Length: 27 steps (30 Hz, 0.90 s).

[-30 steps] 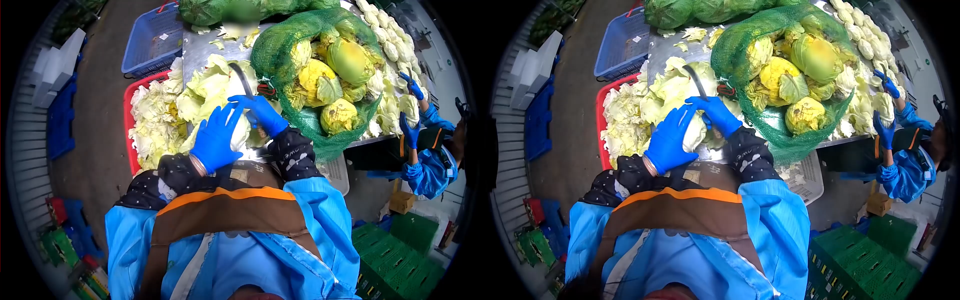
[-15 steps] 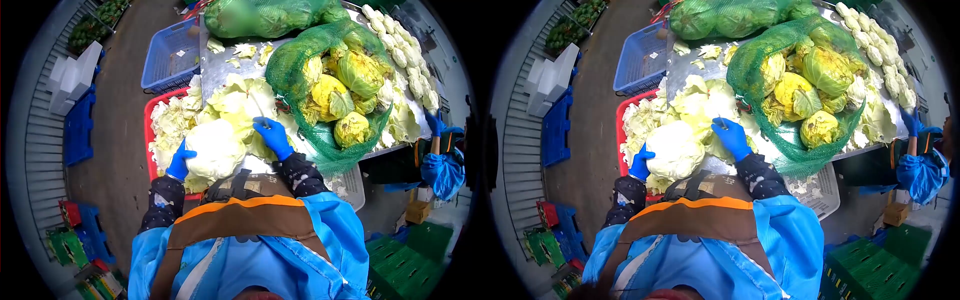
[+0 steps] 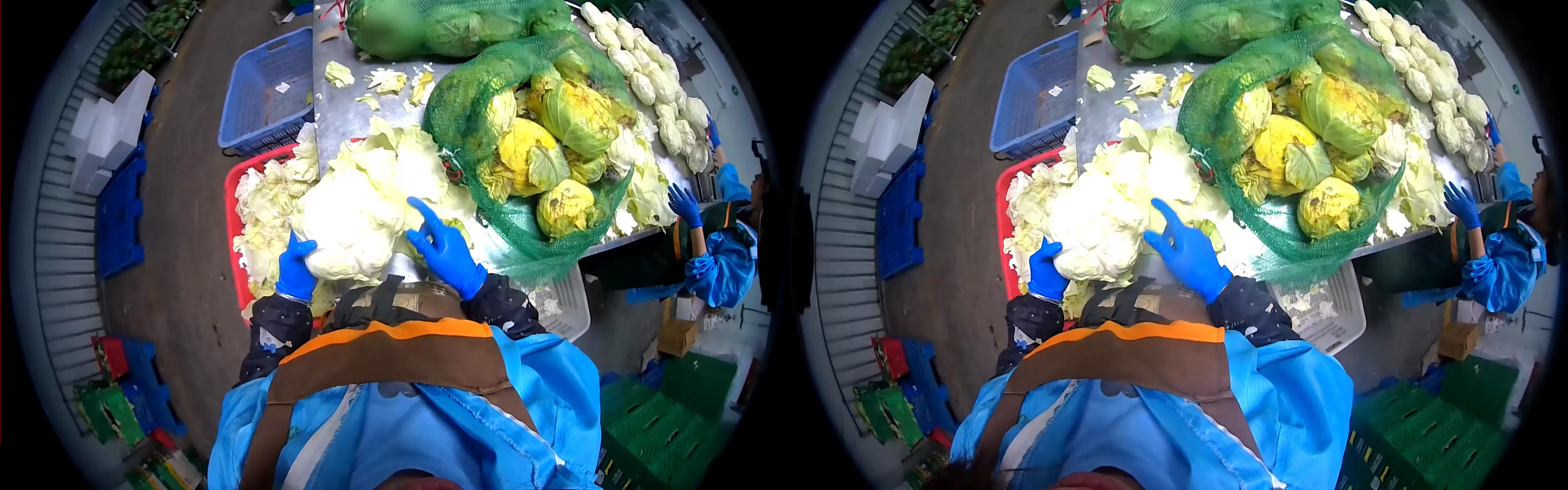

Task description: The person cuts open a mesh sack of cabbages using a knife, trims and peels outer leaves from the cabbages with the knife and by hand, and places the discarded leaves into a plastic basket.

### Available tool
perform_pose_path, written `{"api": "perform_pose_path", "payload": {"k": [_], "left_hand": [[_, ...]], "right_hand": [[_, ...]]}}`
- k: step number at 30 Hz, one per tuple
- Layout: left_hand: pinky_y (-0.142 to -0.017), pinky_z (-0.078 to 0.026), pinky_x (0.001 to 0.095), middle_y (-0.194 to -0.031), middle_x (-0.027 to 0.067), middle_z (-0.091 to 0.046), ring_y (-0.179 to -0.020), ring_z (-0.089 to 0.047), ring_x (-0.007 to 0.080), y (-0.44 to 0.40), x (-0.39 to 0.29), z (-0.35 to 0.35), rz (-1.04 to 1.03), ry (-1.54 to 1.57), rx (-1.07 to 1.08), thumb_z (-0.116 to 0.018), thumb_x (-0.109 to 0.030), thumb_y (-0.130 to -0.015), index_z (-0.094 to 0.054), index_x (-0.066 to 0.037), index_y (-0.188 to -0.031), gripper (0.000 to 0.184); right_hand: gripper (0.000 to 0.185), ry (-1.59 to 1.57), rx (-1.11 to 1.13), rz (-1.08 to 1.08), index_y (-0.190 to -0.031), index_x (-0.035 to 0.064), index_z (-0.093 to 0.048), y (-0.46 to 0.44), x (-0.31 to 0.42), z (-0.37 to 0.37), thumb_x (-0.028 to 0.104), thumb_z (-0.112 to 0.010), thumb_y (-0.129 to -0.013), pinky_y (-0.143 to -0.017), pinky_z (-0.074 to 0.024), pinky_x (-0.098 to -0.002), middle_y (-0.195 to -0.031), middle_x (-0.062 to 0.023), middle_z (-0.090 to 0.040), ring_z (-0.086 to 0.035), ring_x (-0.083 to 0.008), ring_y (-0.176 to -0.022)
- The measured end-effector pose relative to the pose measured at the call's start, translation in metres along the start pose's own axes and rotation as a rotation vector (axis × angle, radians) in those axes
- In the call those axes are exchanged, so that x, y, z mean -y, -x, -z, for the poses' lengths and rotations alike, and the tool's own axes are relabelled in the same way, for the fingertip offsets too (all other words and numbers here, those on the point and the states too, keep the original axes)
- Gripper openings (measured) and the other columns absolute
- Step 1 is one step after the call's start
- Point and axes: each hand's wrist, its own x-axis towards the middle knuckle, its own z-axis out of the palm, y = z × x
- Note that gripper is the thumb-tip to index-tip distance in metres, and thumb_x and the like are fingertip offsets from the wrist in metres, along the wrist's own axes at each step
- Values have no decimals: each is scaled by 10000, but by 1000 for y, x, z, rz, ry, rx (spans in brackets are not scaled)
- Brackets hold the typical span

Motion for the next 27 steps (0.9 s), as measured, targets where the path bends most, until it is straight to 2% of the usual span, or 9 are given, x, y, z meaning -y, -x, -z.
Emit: {"api": "perform_pose_path", "payload": {"k": [2, 6, 9, 13, 15, 17, 19, 22, 27], "left_hand": [[-1028, -385, 438, -1352, 199, -415, -1237, -432, 356, 4, 4, 0, 2, -35, 6, -538, -73, -668, -269, -14, -1405, 787], [-1002, -415, 411, -1313, 193, -449, -1190, -476, 332, -1, 12, -1, -35, -174, 90, -590, -79, -644, -306, -13, -1384, 796], [-983, -431, 399, -1298, 179, -461, -1165, -493, 309, -7, 26, 3, -76, -222, 62, -630, -75, -634, -316, -15, -1375, 807], [-1002, -407, 395, -1317, 164, -445, -1181, -478, 286, -8, 42, 5, -86, -205, -32, -630, -44, -675, -278, -47, -1399, 806], [-991, -417, 390, -1313, 155, -437, -1178, -475, 272, 1, 27, -15, 5, -153, 25, -649, -96, -734, -266, -57, -1394, 764], [-982, -425, 383, -1305, 150, -435, -1180, -470, 262, -9, 22, 5, 29, -305, -21, -656, -135, -772, -273, -60, -1382, 724], [-894, -485, 350, -1210, 132, -504, -1091, -536, 237, -15, 21, 11, 42, -402, -73, -670, -166, -810, -337, -52, -1331, 629], [-794, -526, 321, -1096, 99, -581, -963, -604, 203, -22, 19, 9, 113, -432, -161, -679, -148, -815, -444, -37, -1255, 512], [-803, -525, 330, -1106, 107, -581, -969, -607, 216, -20, 43, 29, 46, -326, -199, -666, -171, -826, -456, -25, -1255, 500]], "right_hand": [[663, -196, -115, 55, -1370, 160, -427, -8, -3, 0, 329, -713, -797, -582, -433, -294, -643, -45, -528, -534, -128, -607], [601, 24, -184, 261, -1207, 141, -537, -35, 14, -19, 406, -758, -716, -700, -513, -345, -877, -92, -607, -641, -258, -790], [380, 27, -87, 66, -1016, 108, -624, -42, 9, -29, 358, -723, -747, -725, -502, -367, -907, -115, -624, -633, -277, -810], [240, 0, 617, 312, -970, 114, -670, -10, 9, -50, 222, -708, -759, -755, -497, -348, -918, -107, -655, -639, -269, -867], [299, 24, 493, 310, -1043, 153, -649, -7, 20, -36, 265, -686, -768, -789, -491, -376, -940, -98, -657, -631, -286, -917], [401, -196, -9, 303, -1141, 154, -600, -21, 9, -22, 272, -697, -770, -770, -500, -368, -914, -114, -656, -634, -275, -892], [476, 26, -247, 97, -1224, 145, -538, -25, -3, 5, 345, -660, -810, -711, -508, -365, -858, -133, -653, -644, -282, -822], [500, 284, -32, -119, -1263, 152, -507, -7, -11, 13, 430, -585, -855, -652, -507, -378, -797, -144, -651, -644, -298, -749], [569, 553, 95, -22, -1279, 88, -482, 25, -38, -6, 500, -490, -887, -562, -493, -422, -724, -180, -640, -635, -335, -641]]}}
